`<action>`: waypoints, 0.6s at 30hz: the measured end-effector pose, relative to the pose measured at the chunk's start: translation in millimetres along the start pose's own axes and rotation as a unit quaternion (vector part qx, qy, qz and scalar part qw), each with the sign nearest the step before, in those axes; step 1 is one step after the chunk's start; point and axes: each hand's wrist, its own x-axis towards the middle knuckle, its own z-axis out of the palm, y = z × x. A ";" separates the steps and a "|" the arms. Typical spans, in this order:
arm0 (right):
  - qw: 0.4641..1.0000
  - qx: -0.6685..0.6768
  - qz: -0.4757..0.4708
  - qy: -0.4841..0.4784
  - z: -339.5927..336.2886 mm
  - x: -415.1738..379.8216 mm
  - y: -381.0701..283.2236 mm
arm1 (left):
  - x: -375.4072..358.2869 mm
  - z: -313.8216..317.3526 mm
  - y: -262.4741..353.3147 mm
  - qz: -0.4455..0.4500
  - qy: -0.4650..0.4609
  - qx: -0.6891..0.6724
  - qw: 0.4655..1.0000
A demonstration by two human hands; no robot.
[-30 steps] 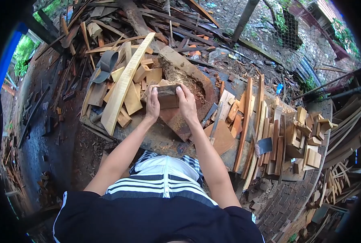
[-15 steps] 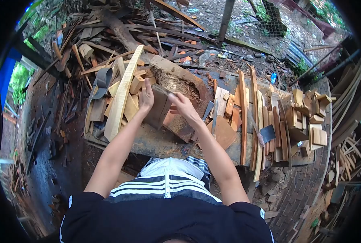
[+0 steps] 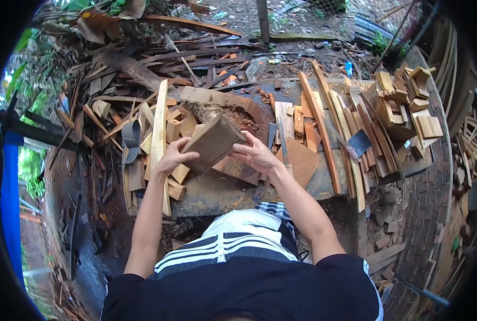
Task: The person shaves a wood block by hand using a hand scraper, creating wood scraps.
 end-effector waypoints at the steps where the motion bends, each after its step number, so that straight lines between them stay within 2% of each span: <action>1: 1.000 0.006 0.006 -0.014 0.6 -1.4 -3.4 | -5.0 3.8 2.8 0.008 0.018 -0.016 1.000; 4: 0.999 0.010 0.029 -0.016 1.6 -1.0 -7.3 | -10.1 16.6 2.9 0.030 0.068 -0.066 0.995; 6: 0.997 -0.056 0.036 0.039 1.8 4.5 -6.9 | -9.3 16.1 2.8 0.025 0.080 -0.072 0.994; 7: 0.992 -0.087 0.056 0.076 -6.8 8.9 -1.1 | -4.7 14.5 -1.2 0.029 0.103 -0.030 0.994; 8: 0.992 -0.085 0.058 0.078 -17.4 12.2 4.4 | 3.4 10.0 -7.5 0.026 0.102 -0.031 0.994; 10: 0.937 -0.253 0.109 0.215 -49.2 13.2 21.7 | 22.0 -3.6 -21.3 -0.014 0.088 0.076 0.993; 12: 0.922 -0.212 0.147 0.289 -120.3 11.0 67.6 | 32.5 -10.3 -18.8 -0.061 0.081 0.148 0.984; 14: 0.841 -0.360 0.200 0.352 -145.5 -4.4 91.1 | 43.9 -20.1 -33.6 -0.063 0.048 0.167 0.983; 15: 0.842 -0.351 0.202 0.357 -153.5 -10.8 103.7 | 46.0 -22.1 -34.4 -0.064 0.040 0.172 0.982; 17: 0.762 -0.500 0.249 0.326 -162.7 -15.1 123.1 | 48.1 -25.7 -33.5 -0.009 0.040 0.242 0.969; 18: 0.767 -0.489 0.251 0.332 -161.2 -11.3 130.3 | 48.5 -27.7 -26.7 -0.009 0.029 0.250 0.968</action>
